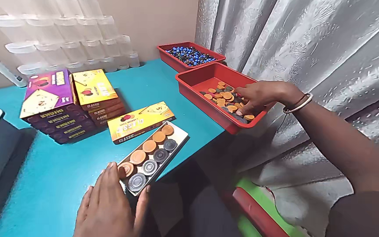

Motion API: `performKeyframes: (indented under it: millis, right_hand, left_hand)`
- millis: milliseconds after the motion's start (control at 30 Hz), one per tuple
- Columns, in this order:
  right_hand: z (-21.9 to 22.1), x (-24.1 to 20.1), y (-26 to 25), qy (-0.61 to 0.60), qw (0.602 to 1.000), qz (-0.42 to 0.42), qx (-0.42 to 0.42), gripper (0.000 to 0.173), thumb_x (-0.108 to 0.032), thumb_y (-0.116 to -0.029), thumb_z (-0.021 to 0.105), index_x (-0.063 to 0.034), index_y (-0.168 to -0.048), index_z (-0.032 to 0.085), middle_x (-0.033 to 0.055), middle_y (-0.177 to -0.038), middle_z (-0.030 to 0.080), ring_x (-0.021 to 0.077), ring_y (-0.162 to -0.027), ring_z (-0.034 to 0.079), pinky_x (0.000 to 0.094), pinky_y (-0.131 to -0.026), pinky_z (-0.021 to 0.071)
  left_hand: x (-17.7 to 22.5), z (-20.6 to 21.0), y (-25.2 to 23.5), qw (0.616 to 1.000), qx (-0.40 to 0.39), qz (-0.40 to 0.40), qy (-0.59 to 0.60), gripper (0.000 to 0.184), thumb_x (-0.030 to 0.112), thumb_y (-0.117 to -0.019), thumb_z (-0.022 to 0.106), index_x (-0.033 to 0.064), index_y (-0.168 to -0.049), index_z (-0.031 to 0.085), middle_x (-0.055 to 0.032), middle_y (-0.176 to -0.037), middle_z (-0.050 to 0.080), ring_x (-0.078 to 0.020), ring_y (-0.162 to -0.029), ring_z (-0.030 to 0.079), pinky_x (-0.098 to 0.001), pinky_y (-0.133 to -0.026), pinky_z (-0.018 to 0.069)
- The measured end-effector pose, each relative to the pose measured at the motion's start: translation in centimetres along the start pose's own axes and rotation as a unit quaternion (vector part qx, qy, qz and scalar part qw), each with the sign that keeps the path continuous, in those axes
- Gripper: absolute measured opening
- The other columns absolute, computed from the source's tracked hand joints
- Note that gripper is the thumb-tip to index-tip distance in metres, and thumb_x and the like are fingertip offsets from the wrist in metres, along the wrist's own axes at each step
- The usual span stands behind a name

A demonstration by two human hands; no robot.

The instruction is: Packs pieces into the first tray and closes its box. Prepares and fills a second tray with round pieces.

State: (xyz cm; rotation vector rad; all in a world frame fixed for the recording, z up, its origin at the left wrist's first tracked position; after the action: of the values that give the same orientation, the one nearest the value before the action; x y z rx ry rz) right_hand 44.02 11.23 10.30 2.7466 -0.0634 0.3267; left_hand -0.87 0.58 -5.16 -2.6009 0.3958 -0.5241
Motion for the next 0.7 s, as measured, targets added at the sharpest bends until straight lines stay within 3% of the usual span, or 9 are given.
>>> performKeyframes:
  millis: [33, 100, 167, 233, 300, 400, 467, 533, 700]
  right_hand:
    - [0.3, 0.1, -0.5, 0.001, 1.0, -0.014, 0.01, 0.081, -0.058, -0.0875, 0.075, -0.0041, -0.143, 0.053, 0.0247, -0.111, 0.068, 0.0437, -0.104, 0.066, 0.0667, -0.091, 0.0496]
    - [0.7, 0.8, -1.9, 0.006, 0.999, -0.037, 0.02, 0.058, -0.05, -0.0945, 0.071, -0.0017, -0.126, 0.063, 0.0215, -0.099, 0.07, 0.0409, -0.096, 0.069, 0.0649, -0.087, 0.0512]
    - [0.4, 1.1, -2.9, 0.006, 0.999, -0.04, 0.002, 0.043, -0.04, -0.101, 0.066, 0.0013, -0.114, 0.069, 0.022, -0.095, 0.07, 0.041, -0.095, 0.068, 0.0649, -0.088, 0.0499]
    - [0.3, 1.5, -3.8, 0.018, 0.998, -0.047, -0.025, 0.034, -0.035, -0.1006, 0.067, -0.0014, -0.103, 0.072, 0.0182, -0.091, 0.07, 0.0364, -0.091, 0.068, 0.0618, -0.085, 0.0508]
    - [0.1, 1.6, -4.0, 0.031, 0.998, -0.032, -0.031, 0.028, -0.03, -0.0955, 0.073, -0.0028, -0.103, 0.071, 0.017, -0.09, 0.069, 0.0355, -0.089, 0.067, 0.0608, -0.081, 0.0506]
    - [0.2, 1.6, -4.4, 0.034, 0.999, -0.013, 0.002, 0.031, -0.033, -0.0912, 0.077, -0.0091, -0.111, 0.074, 0.0166, -0.096, 0.072, 0.0374, -0.094, 0.069, 0.0641, -0.084, 0.0512]
    - [0.7, 1.5, -4.8, 0.039, 0.998, -0.01, 0.057, 0.021, -0.034, -0.0931, 0.072, -0.0129, -0.097, 0.075, 0.0134, -0.086, 0.071, 0.0366, -0.086, 0.069, 0.0645, -0.073, 0.0516]
    - [0.8, 1.1, -4.9, 0.041, 0.995, 0.006, 0.089, 0.022, -0.032, -0.0981, 0.068, -0.0115, -0.093, 0.075, 0.0147, -0.087, 0.071, 0.0389, -0.088, 0.069, 0.0657, -0.072, 0.0518]
    - [-0.5, 2.3, -3.5, -0.044, 0.974, 0.062, 0.214, 0.017, -0.02, -0.0976, 0.067, -0.0091, -0.108, 0.076, 0.0235, -0.102, 0.072, 0.0491, -0.1, 0.068, 0.0746, -0.079, 0.0507]
  left_hand:
    - [0.0, 0.0, 0.0, 1.0, 0.0, 0.001, -0.001, 0.087, 0.056, -0.0965, 0.047, -0.0129, -0.149, 0.039, -0.032, -0.146, 0.052, -0.0482, -0.136, 0.052, -0.0647, -0.113, 0.0339]
    - [0.0, 0.1, 0.0, 1.0, 0.0, 0.001, 0.0, 0.087, 0.056, -0.0967, 0.047, -0.0126, -0.149, 0.039, -0.0318, -0.147, 0.052, -0.0484, -0.136, 0.052, -0.0645, -0.113, 0.0335]
    - [0.0, 0.0, 0.0, 1.0, -0.001, 0.003, 0.004, 0.086, 0.055, -0.0971, 0.047, -0.0127, -0.149, 0.04, -0.0318, -0.147, 0.052, -0.0481, -0.136, 0.051, -0.0649, -0.114, 0.0333]
    - [0.0, -0.1, 0.1, 1.0, 0.001, 0.003, 0.005, 0.085, 0.055, -0.0969, 0.047, -0.0125, -0.148, 0.041, -0.0309, -0.147, 0.052, -0.0475, -0.137, 0.051, -0.0648, -0.114, 0.0334]
    - [0.0, -0.1, 0.0, 1.0, 0.004, 0.006, 0.004, 0.085, 0.056, -0.0971, 0.046, -0.0121, -0.148, 0.041, -0.0305, -0.147, 0.052, -0.0471, -0.137, 0.051, -0.0648, -0.113, 0.0337]
    - [0.1, -0.1, 0.0, 1.0, 0.003, 0.006, 0.006, 0.084, 0.056, -0.097, 0.045, -0.0114, -0.148, 0.042, -0.0297, -0.147, 0.053, -0.0469, -0.137, 0.051, -0.0649, -0.114, 0.0333]
    - [0.0, -0.1, 0.1, 1.0, -0.002, 0.004, 0.004, 0.084, 0.056, -0.0971, 0.045, -0.0104, -0.149, 0.041, -0.0293, -0.148, 0.052, -0.0467, -0.138, 0.05, -0.0642, -0.114, 0.0326]
    - [0.1, -0.1, 0.1, 1.0, -0.002, 0.006, 0.004, 0.084, 0.056, -0.0974, 0.044, -0.0098, -0.148, 0.042, -0.0294, -0.148, 0.051, -0.0471, -0.138, 0.05, -0.0641, -0.114, 0.0327]
    - [0.1, -0.2, 0.0, 1.0, 0.0, 0.007, 0.005, 0.084, 0.057, -0.0975, 0.044, -0.0101, -0.148, 0.043, -0.0302, -0.148, 0.051, -0.0476, -0.137, 0.051, -0.0649, -0.113, 0.0335]
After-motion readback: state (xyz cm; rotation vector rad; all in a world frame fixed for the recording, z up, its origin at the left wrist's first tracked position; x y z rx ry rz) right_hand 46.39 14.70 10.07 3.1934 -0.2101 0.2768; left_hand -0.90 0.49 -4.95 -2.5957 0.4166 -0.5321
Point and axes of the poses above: each hand's wrist, its own y-axis away from the middle knuckle, its own z-axis out of the palm, x = y × z, the point moved 1 cm from there along -y, towards the middle knuckle
